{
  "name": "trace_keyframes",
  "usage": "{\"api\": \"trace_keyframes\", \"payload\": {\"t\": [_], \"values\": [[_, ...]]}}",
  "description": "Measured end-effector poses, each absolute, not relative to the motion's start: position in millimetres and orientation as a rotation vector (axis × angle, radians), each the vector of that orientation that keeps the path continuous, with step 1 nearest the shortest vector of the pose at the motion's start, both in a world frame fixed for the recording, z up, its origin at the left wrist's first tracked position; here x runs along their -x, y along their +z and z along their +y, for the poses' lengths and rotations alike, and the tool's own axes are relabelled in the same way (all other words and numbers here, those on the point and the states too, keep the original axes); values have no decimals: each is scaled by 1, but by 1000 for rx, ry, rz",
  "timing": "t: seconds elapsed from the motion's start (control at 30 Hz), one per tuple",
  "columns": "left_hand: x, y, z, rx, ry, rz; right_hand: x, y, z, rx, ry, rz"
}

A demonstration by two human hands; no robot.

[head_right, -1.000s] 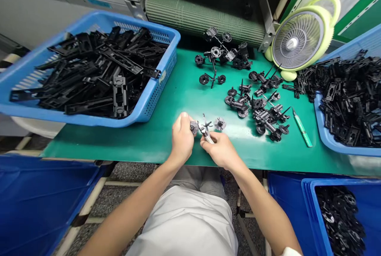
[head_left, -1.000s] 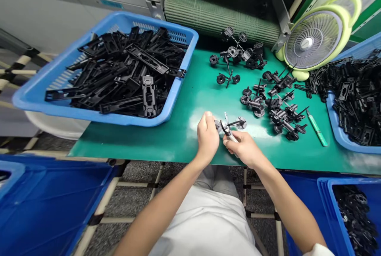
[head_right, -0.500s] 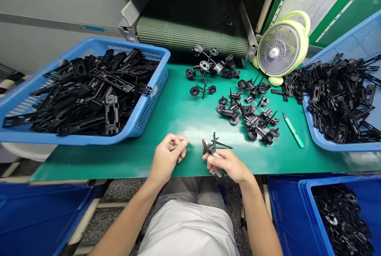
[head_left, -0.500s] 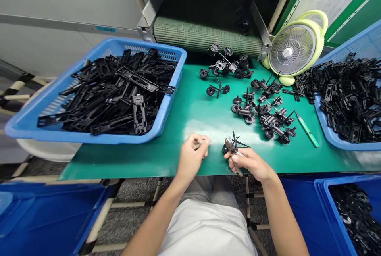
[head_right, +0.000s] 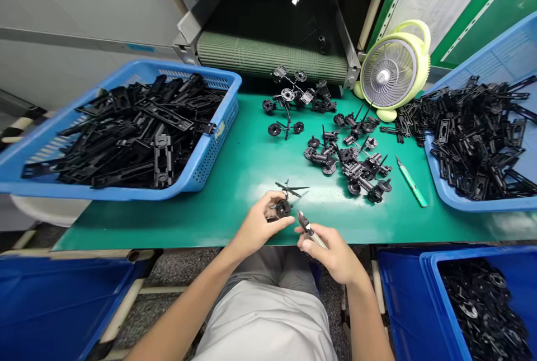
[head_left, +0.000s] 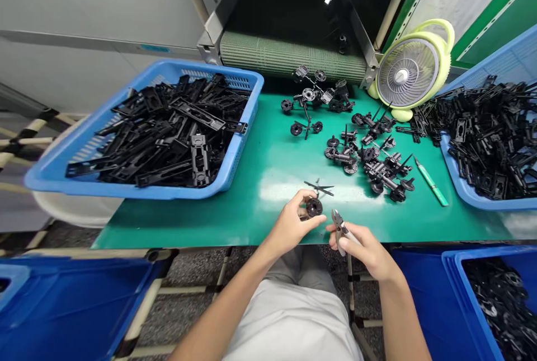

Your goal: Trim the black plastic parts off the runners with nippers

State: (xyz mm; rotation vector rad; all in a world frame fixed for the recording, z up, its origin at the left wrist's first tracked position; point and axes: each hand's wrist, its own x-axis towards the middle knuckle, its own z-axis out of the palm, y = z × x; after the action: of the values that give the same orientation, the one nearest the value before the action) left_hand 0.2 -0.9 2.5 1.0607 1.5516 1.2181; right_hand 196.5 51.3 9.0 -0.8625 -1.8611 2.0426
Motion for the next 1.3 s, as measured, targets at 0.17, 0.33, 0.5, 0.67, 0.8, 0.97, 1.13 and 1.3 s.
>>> {"api": "trace_keyframes", "payload": {"t": [0.17,0.33,0.5,0.67,0.8,0.97,1.13,1.3], "values": [[-11,15,-20,-797,1278,1363,-197,29,30,1155,1767,-1992],[-21,17,-28,-619,1389,1147,-184,39,24,1062,1721,-2026],[-23,24,-31,-712,1410,1191,-178,37,16,1027,1714,-1933],[-22,37,-32,-893,1361,1355,-176,38,11,1042,1721,-1848],[-22,41,-35,-965,1362,1413,-173,40,10,1065,1753,-1789],[-22,42,-38,-1066,1356,1501,-171,40,9,1080,1771,-1784],[-23,39,-44,-1095,1387,1516,-169,41,9,1084,1768,-1783],[-24,34,-47,-1094,1419,1522,-171,42,9,1091,1775,-1834]]}}
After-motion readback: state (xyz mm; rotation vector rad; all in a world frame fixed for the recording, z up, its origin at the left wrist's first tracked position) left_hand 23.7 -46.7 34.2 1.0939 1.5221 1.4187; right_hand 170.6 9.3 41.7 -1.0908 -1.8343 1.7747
